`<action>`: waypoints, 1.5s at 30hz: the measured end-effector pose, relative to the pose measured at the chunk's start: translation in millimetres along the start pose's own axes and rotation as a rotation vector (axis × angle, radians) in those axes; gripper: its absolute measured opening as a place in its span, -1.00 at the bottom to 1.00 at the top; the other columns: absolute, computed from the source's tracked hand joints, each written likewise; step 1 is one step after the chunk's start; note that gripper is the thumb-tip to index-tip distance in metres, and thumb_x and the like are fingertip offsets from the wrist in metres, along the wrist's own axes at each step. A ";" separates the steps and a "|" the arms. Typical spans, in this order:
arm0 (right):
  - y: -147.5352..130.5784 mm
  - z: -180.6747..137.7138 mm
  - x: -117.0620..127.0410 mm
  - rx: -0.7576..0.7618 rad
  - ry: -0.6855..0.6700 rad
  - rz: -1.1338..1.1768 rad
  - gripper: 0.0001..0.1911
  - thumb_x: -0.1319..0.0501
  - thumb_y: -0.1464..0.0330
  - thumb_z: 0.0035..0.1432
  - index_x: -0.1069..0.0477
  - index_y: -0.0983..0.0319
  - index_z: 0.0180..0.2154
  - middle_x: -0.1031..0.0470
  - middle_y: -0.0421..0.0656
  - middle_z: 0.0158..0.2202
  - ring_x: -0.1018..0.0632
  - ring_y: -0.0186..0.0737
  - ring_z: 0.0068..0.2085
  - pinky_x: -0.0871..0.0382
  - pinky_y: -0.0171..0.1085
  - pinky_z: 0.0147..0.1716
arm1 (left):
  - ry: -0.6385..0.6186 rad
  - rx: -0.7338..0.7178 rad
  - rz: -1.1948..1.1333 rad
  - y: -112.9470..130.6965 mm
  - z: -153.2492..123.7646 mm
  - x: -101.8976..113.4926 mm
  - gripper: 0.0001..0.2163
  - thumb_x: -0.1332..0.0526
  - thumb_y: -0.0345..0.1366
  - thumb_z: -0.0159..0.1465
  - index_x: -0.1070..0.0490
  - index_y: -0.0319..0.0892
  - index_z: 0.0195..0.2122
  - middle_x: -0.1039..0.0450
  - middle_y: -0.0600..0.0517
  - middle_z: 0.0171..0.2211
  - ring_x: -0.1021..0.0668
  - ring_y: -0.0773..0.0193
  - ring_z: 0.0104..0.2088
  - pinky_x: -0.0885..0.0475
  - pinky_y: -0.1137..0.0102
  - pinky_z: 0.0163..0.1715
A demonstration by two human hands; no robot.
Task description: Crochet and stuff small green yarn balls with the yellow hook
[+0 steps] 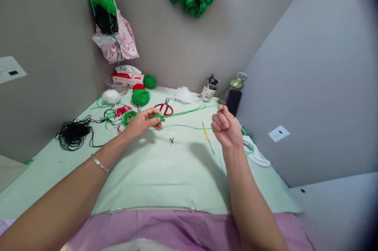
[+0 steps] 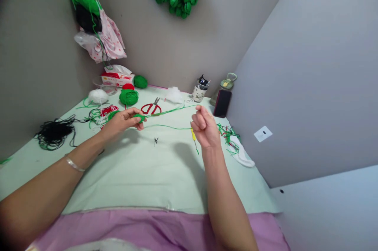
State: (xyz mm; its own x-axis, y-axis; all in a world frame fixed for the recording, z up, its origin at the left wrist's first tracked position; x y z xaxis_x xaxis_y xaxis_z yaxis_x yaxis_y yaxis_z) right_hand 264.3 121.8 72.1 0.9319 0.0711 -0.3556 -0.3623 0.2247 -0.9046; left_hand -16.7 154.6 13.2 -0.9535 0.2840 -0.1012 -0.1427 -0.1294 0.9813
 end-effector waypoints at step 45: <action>-9.4 -59.6 -33.3 0.137 0.032 -0.156 -0.90 -0.29 0.33 0.18 -0.41 0.20 -0.33 -0.48 -0.24 -0.37 -0.53 -0.38 -0.47 -0.44 -0.36 -0.52 | -0.059 0.049 -0.179 13.1 -75.6 -60.7 -0.79 -0.36 -0.17 0.33 -0.46 -0.12 -0.09 -0.61 -0.08 0.02 -0.65 0.13 -0.10 -0.46 0.22 0.02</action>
State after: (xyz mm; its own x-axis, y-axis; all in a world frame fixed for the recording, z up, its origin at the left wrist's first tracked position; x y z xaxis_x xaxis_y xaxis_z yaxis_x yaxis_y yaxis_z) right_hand 235.8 59.4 78.4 0.9748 -0.0053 -0.2228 -0.2059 0.3609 -0.9096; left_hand 19.3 63.9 19.9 -0.8967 0.3536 -0.2663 -0.2938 -0.0254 0.9555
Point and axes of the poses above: each hand's wrist, its own z-axis towards the middle knuckle, its own x-axis out of the back of the hand, y = z × x, the point moved 3 cm from there along z, towards the middle knuckle
